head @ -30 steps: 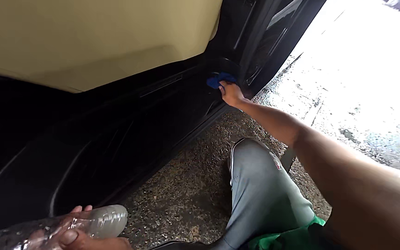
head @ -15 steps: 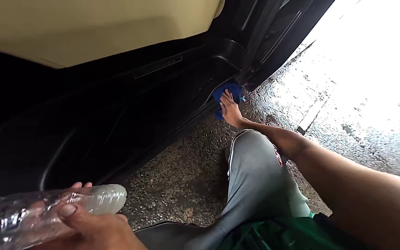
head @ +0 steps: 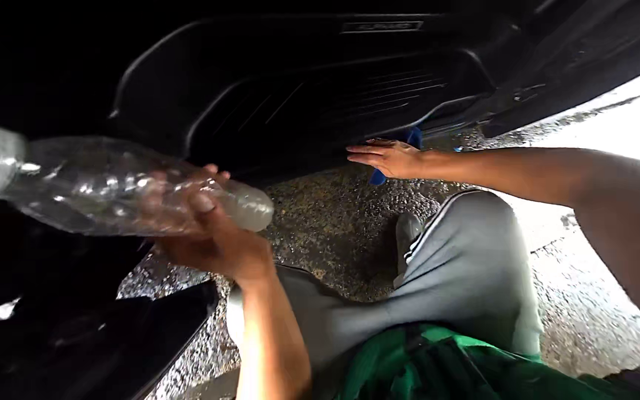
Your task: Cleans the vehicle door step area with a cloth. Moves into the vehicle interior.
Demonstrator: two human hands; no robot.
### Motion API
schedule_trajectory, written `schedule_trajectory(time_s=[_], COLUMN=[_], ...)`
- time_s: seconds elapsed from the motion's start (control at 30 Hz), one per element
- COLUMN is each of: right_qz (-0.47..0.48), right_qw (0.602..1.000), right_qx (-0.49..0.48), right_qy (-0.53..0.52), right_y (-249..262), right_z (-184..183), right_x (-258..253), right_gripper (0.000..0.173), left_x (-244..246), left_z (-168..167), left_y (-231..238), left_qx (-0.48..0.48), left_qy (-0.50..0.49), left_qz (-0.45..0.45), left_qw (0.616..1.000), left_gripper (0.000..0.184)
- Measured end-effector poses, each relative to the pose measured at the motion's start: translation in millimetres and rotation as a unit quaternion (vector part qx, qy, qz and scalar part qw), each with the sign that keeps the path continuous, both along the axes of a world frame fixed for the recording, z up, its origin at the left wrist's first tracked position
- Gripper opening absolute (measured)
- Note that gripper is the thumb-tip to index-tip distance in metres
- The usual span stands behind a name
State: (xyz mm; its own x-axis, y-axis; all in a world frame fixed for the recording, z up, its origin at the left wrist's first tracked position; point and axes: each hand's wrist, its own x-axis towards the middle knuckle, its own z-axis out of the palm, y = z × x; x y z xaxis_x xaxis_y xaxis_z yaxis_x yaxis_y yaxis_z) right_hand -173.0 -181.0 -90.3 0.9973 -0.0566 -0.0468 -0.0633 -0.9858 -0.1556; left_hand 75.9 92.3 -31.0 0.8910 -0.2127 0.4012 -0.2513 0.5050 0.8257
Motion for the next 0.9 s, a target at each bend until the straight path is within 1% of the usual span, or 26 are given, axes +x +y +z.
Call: schedule_trajectory(time_s=[0.13, 0.2, 0.27, 0.3, 0.33, 0.4, 0.43, 0.47, 0.5, 0.53, 0.57, 0.6, 0.63, 0.67, 0.7, 0.73, 0.77, 0.8, 0.83, 0.87, 0.9], right_qz=[0.048, 0.056, 0.034, 0.009, -0.028, -0.117, -0.174, -0.239, -0.303, -0.356, -0.390, -0.403, -0.386, -0.341, -0.284, -0.238, -0.203, -0.168, -0.135, -0.113, -0.106], right_qw=[0.996, 0.990, 0.983, 0.974, 0.956, 0.897, 0.862, 0.821, 0.778, 0.738, 0.707, 0.688, 0.686, 0.712, 0.760, 0.809, 0.871, 0.936, 0.972, 0.986, 0.989], right_qx=[0.016, 0.039, 0.109, 0.171, 0.244, 0.387, 0.446, 0.495, 0.528, 0.544, 0.543, 0.526, 0.499, 0.452, 0.386, 0.323, 0.259, 0.180, 0.099, 0.054, 0.045], right_qy=[-0.078, -0.123, -0.142, -0.147, -0.159, -0.178, -0.169, -0.152, -0.153, -0.180, -0.231, -0.295, -0.363, -0.415, -0.439, -0.430, -0.364, -0.252, -0.162, -0.112, -0.096], right_y=[60, 92, 126, 139, 149, 159, 159, 152, 141, 126, 109, 93, 80, 71, 69, 71, 77, 80, 80, 76, 68], right_z=[-18, -24, -21, -17, -11, 7, 21, 38, 54, 71, 88, 104, 116, 120, 116, 101, 83, 63, 46, 37, 35], right_x=[93, 135, 172, 187, 198, 204, 197, 186, 174, 164, 158, 158, 161, 166, 174, 184, 194, 202, 210, 213, 209], right_gripper=[0.054, 0.052, 0.052, 0.053, 0.049, 0.032, 0.030, 0.031, 0.033, 0.033, 0.032, 0.031, 0.033, 0.038, 0.045, 0.052, 0.060, 0.069, 0.076, 0.078, 0.073], left_x=[-5, -5, -4, -3, -1, 4, 7, 10, 11, 12, 13, 14, 13, 13, 12, 13, 14, 16, 17, 17, 18], left_z=[7, 7, 8, 8, 8, 8, 8, 7, 7, 6, 5, 4, 3, 3, 2, 1, 1, -1, -2, -3, -4], left_y=[2, 2, 1, 1, 2, 8, 12, 16, 18, 19, 19, 19, 18, 16, 13, 9, 5, 1, -2, -4, -5], left_qx=[-0.039, -0.040, -0.033, -0.031, -0.032, -0.034, -0.032, -0.027, -0.026, -0.023, -0.024, -0.024, -0.018, -0.009, -0.001, 0.007, 0.013, 0.020, 0.024, 0.027, 0.027], left_qy=[-0.002, 0.000, -0.006, -0.012, -0.021, -0.036, -0.040, -0.040, -0.036, -0.029, -0.022, -0.018, -0.019, -0.022, -0.025, -0.027, -0.033, -0.039, -0.042, -0.040, -0.034], left_qz=[0.005, 0.016, 0.025, 0.030, 0.034, 0.049, 0.056, 0.064, 0.073, 0.081, 0.086, 0.087, 0.083, 0.077, 0.068, 0.061, 0.054, 0.053, 0.051, 0.047, 0.046], left_qw=[0.999, 0.999, 0.999, 0.999, 0.999, 0.998, 0.997, 0.997, 0.996, 0.996, 0.996, 0.996, 0.996, 0.997, 0.997, 0.998, 0.998, 0.998, 0.998, 0.998, 0.998], left_gripper=[0.048, 0.047, 0.047, 0.048, 0.050, 0.053, 0.056, 0.058, 0.061, 0.063, 0.066, 0.067, 0.067, 0.069, 0.069, 0.070, 0.068, 0.066, 0.064, 0.063, 0.061])
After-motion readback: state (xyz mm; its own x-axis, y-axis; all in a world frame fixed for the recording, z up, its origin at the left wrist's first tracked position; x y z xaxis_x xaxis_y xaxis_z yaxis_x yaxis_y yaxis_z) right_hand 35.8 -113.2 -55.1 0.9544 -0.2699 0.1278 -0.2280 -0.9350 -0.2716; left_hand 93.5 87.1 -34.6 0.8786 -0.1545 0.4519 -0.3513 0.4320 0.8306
